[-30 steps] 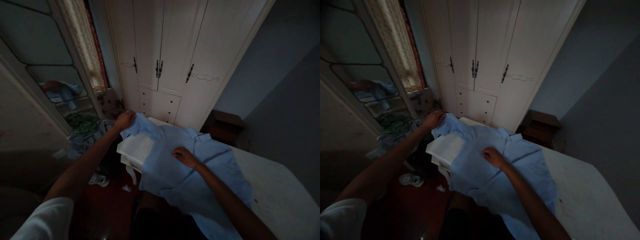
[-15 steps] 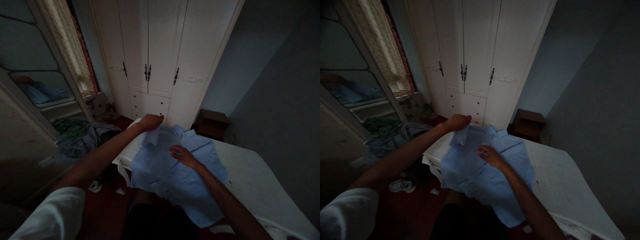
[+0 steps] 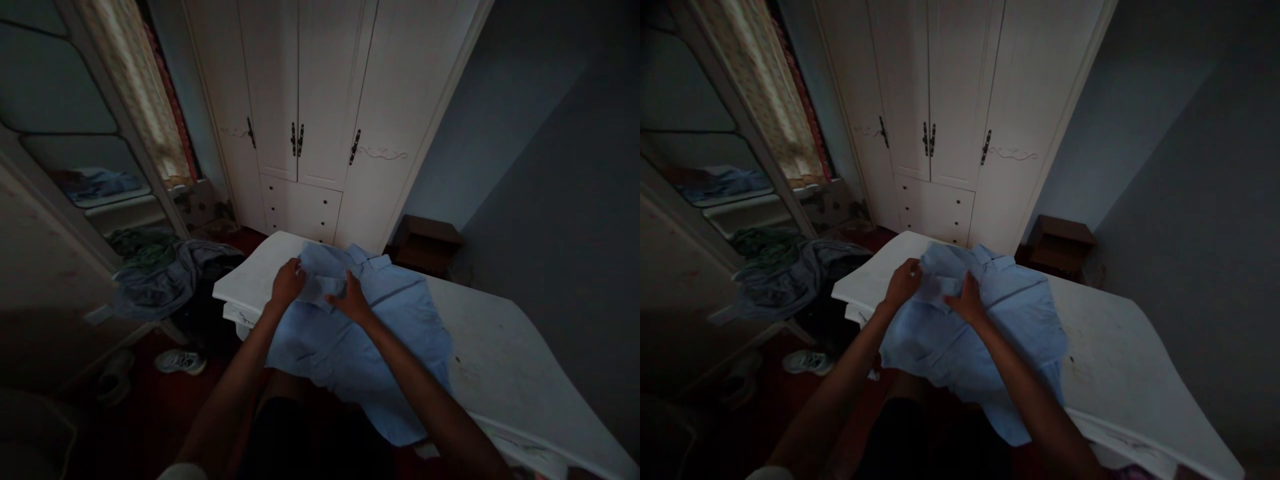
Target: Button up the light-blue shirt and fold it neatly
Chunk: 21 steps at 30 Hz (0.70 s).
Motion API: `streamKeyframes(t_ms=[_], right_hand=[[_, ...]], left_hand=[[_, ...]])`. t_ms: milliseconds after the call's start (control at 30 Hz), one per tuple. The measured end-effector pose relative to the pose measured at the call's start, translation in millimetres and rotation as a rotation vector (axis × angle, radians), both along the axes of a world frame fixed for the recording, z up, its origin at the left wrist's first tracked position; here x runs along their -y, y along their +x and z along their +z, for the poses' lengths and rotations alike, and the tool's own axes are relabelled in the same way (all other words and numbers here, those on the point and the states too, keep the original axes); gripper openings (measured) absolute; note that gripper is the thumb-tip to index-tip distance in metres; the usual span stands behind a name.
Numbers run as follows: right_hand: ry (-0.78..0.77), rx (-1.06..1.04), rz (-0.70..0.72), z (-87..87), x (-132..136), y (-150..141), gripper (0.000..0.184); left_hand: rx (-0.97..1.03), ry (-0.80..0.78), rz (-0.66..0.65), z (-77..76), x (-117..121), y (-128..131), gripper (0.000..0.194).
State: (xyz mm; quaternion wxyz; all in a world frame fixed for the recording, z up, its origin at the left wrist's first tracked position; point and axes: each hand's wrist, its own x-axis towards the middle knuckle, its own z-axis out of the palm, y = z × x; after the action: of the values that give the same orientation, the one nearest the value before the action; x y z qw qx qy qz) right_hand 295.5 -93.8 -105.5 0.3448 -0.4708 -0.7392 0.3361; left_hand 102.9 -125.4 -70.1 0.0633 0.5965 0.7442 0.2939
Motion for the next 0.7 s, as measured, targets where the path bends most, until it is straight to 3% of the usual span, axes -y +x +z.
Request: streamKeyframes(t_ms=[100,167,233,367,433,533,633,700], right_hand=[[0.269,0.206,0.070,0.6,3,-11,0.078],[0.331,0.308,0.205,4.2,5,-22,0.069],[0.324,0.378,0.309,7.9,8,-33,0.070],[0.236,0.337,0.375,14.8,12,-51,0.076],[0.152,0.208,0.367,20.8,15,-53,0.085],[0.083,-0.076,0.363,36.1,26,-46,0.094],[0.073,-0.313,0.284,56.2,39,-27,0.063],[0.025,-0.459,0.130,68.7,48,-10,0.041]], left_hand=[[0.039,-0.068,0.092,-22.2,19,-18,0.045],[0.078,-0.111,0.148,-30.2,23,-26,0.054],[0.125,-0.134,0.183,-30.7,22,-31,0.050],[0.213,-0.094,0.130,-11.9,23,-30,0.030],[0.282,0.016,0.071,4.0,31,-18,0.030],[0.412,0.286,-0.121,29.6,53,12,0.030],[0.438,0.392,-0.401,48.3,75,43,0.031],[0.453,0.477,-0.486,50.6,84,54,0.031]])
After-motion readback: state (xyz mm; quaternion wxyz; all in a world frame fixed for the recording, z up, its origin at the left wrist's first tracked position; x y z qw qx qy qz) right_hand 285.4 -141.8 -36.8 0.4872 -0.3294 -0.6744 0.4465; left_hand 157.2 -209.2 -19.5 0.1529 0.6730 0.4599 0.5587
